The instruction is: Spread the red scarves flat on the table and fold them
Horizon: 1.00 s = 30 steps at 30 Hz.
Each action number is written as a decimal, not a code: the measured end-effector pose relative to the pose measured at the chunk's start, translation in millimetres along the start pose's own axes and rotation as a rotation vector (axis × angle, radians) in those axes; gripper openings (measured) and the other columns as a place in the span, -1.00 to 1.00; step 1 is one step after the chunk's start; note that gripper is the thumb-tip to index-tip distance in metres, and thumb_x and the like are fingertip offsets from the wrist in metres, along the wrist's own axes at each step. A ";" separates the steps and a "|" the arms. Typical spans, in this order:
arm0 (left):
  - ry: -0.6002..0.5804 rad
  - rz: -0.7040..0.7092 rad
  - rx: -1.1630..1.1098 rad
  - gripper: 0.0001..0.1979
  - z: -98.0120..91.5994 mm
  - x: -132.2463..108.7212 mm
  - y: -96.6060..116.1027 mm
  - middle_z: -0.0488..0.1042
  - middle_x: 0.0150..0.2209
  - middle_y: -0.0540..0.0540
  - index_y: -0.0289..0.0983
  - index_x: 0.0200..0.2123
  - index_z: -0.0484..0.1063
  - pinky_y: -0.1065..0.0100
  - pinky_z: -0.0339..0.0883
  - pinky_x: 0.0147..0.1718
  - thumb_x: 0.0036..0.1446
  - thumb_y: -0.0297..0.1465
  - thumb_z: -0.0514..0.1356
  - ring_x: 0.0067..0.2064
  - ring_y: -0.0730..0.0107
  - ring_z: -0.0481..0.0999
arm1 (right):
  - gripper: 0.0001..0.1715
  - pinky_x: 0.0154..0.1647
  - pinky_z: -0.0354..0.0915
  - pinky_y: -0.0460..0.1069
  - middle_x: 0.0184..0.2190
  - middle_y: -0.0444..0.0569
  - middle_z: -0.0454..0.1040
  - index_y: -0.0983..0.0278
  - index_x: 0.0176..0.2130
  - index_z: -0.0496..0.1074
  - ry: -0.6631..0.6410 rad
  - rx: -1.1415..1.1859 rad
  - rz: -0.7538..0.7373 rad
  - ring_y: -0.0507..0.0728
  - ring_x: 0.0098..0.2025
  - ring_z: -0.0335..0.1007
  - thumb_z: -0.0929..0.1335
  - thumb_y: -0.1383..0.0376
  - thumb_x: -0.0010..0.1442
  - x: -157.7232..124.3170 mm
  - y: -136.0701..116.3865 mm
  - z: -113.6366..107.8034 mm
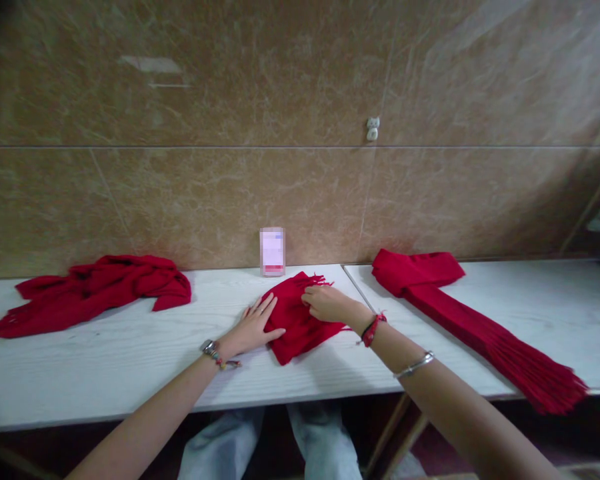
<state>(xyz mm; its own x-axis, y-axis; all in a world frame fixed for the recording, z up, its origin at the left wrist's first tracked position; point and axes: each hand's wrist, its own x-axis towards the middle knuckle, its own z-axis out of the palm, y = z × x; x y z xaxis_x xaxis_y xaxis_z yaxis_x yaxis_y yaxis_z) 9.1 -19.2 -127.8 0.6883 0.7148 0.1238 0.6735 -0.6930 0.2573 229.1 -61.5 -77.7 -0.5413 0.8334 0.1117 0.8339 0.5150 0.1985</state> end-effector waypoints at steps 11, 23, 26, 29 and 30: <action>0.133 0.259 0.037 -0.57 -2.5 27.4 -9.5 0.01 0.22 -0.07 -0.19 0.15 0.09 0.20 -0.16 0.15 0.25 -0.32 -0.21 0.23 0.37 -0.08 | -0.72 -0.13 0.21 -0.01 -0.22 0.08 0.41 0.35 -0.22 0.38 0.099 0.177 -0.054 0.13 -0.17 0.31 0.23 0.44 0.02 -9.0 -42.2 -14.9; 0.012 0.202 0.034 -0.54 -21.6 48.6 -8.1 -0.11 0.25 -0.07 -0.07 0.17 0.01 -0.06 -0.31 0.11 0.22 -0.16 -0.19 0.26 0.24 -0.23 | -0.74 -0.25 0.21 -0.05 -0.30 0.07 0.45 0.35 -0.32 0.41 0.058 0.003 0.105 0.09 -0.27 0.34 0.17 0.47 0.10 -6.1 -28.3 -38.7; -0.006 0.220 0.008 -0.57 -13.5 51.9 -9.2 -0.03 0.23 -0.06 -0.08 0.15 0.05 0.00 -0.18 0.12 0.22 -0.22 -0.16 0.24 0.27 -0.13 | -0.74 -0.19 0.21 0.00 -0.21 0.15 0.41 0.40 -0.21 0.37 0.118 -0.099 0.156 0.15 -0.17 0.32 0.18 0.40 0.14 13.3 -32.8 -26.1; 0.000 0.171 0.023 -0.55 -4.4 52.2 -12.1 -0.03 0.23 -0.11 -0.17 0.17 0.03 0.07 -0.10 0.11 0.21 -0.28 -0.15 0.23 0.28 -0.09 | -0.76 -0.23 0.24 0.00 -0.24 0.15 0.43 0.42 -0.23 0.39 0.046 -0.131 0.112 0.16 -0.20 0.34 0.20 0.40 0.14 15.8 -34.4 -1.2; 0.004 0.157 0.033 -0.54 -2.4 52.1 -12.8 -0.05 0.23 -0.13 -0.20 0.18 0.02 0.07 -0.10 0.11 0.21 -0.28 -0.15 0.24 0.27 -0.10 | -0.77 -0.23 0.24 -0.01 -0.25 0.13 0.43 0.41 -0.25 0.39 0.041 -0.142 0.075 0.15 -0.21 0.34 0.20 0.41 0.13 11.6 -33.2 6.1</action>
<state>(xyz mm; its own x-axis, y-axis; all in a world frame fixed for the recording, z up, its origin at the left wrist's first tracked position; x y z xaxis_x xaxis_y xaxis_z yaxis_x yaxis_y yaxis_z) 35.7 27.1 -122.3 0.7846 0.5979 0.1639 0.5662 -0.7988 0.2033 195.8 -67.7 -88.9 -0.4847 0.8580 0.1703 0.8500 0.4160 0.3232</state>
